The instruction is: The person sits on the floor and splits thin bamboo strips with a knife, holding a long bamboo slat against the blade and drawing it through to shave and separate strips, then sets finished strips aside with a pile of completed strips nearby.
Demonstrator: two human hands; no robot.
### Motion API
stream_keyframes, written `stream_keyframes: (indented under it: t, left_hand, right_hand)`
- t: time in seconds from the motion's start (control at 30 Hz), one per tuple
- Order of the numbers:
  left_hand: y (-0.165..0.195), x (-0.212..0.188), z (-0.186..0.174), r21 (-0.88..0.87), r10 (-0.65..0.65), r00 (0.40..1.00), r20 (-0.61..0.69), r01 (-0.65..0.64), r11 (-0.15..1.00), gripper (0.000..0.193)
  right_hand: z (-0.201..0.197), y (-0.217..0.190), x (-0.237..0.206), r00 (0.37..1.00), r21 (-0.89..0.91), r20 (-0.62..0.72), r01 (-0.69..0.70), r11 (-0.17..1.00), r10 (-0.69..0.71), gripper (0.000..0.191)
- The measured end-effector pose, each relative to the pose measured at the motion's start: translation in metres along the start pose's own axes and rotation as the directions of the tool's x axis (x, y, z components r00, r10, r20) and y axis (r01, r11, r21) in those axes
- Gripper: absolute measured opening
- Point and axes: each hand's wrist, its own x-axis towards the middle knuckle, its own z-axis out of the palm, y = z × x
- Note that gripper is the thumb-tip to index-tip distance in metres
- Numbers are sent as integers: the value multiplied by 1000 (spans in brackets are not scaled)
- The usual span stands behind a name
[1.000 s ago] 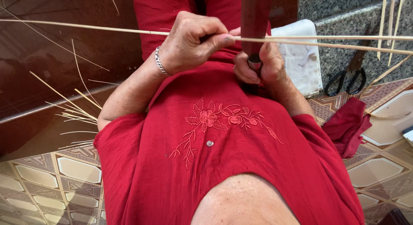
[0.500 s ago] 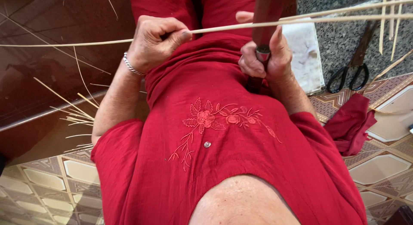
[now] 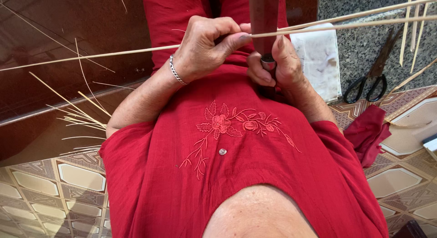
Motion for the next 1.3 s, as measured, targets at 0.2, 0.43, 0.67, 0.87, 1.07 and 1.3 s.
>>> stream_keyframes:
  t: [0.2, 0.43, 0.67, 0.87, 1.07, 1.3]
  left_hand:
    - [-6, -13, -47, 107, -146, 984, 98, 136, 985, 10]
    - [-47, -50, -55, 0, -214, 977, -18, 214, 977, 7]
    - [-32, -43, -32, -91, -204, 977, -55, 198, 976, 8]
    - [-23, -25, -14, -45, -156, 984, -82, 153, 987, 11]
    - [-13, -8, 6, -294, -239, 965, -109, 198, 935, 9]
    - [0, -13, -28, -162, -254, 967, -32, 246, 956, 8]
  right_hand:
    - [-22, 7, 4, 999, 191, -39, 12, 981, -5, 71]
    - [-22, -4, 5, 1000, 174, -21, -7, 985, 11, 82]
    - [-6, -12, 15, 994, 85, -11, -103, 991, 105, 84]
    - [-6, -7, 22, 984, 97, 34, -175, 980, 172, 75]
    - [-6, 2, 16, 988, 190, 16, -154, 970, 154, 61]
    - [-15, -39, 14, 995, 266, 60, -90, 960, 77, 57]
